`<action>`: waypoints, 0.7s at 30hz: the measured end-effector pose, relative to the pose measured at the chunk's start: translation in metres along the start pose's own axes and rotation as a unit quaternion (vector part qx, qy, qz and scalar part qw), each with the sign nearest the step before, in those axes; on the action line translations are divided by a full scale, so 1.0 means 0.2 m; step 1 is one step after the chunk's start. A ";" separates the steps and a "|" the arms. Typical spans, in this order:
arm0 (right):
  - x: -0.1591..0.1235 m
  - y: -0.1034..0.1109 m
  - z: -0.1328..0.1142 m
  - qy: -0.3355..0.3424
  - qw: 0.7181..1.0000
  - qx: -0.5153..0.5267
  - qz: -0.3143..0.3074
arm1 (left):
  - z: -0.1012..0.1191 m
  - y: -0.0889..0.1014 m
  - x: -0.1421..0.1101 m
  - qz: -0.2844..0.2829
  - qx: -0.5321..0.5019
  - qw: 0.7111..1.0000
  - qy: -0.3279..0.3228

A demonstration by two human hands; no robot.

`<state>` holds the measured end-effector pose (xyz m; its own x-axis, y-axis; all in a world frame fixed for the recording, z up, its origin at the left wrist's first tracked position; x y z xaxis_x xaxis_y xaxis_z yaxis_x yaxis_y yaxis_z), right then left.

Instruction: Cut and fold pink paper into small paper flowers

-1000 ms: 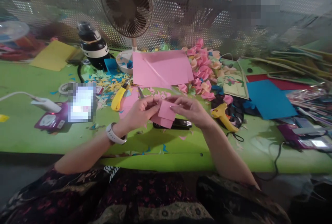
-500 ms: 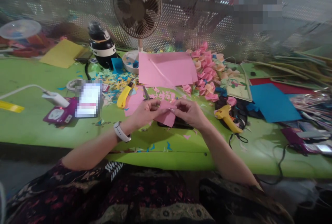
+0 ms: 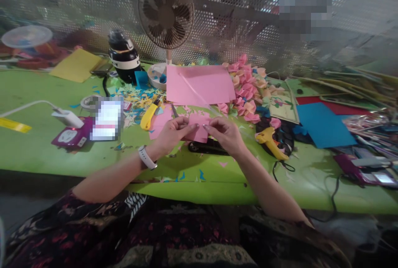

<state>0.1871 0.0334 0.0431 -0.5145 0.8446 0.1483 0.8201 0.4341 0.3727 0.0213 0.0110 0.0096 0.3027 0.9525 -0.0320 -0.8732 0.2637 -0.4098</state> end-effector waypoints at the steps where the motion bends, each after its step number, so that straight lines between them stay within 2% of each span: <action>1: 0.00 0.00 0.00 -0.001 1.000 0.001 0.005 | 0.00 0.00 0.00 0.002 -0.003 1.000 0.002; 11: -0.02 -0.01 -0.01 0.009 1.000 0.006 0.029 | -0.01 0.01 0.00 0.020 -0.010 1.000 0.002; 13: -0.01 0.02 -0.01 0.008 0.999 -0.001 0.038 | -0.01 0.02 0.00 0.024 -0.015 1.000 0.005; 15: 0.01 0.10 0.02 -0.001 0.998 -0.010 0.061 | -0.01 0.03 0.01 0.035 -0.018 0.999 0.001; 17: 0.02 0.25 0.09 -0.022 0.994 -0.011 0.110 | -0.01 0.05 0.02 0.048 -0.015 0.999 -0.012; 18: 0.03 0.32 0.13 -0.047 0.992 -0.028 0.116 | 0.00 0.06 0.02 0.053 -0.012 0.998 -0.018; 21: 0.03 0.48 0.26 -0.145 0.979 -0.138 0.049 | 0.01 0.08 0.03 0.056 -0.015 0.998 -0.017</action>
<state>0.2758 0.0974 0.0322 -0.3123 0.9484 -0.0554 0.7421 0.2799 0.6090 0.0090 0.0202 0.0048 0.1909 0.9804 -0.0484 -0.8890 0.1517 -0.4321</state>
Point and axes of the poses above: each hand's wrist, its own x-axis towards the middle knuckle, its own y-axis out of the back of the hand, z = x × y, the point moved 5 cm from there along x, towards the middle knuckle, and after that the axes turned 11 degrees about -z, right-handed, at the moved point
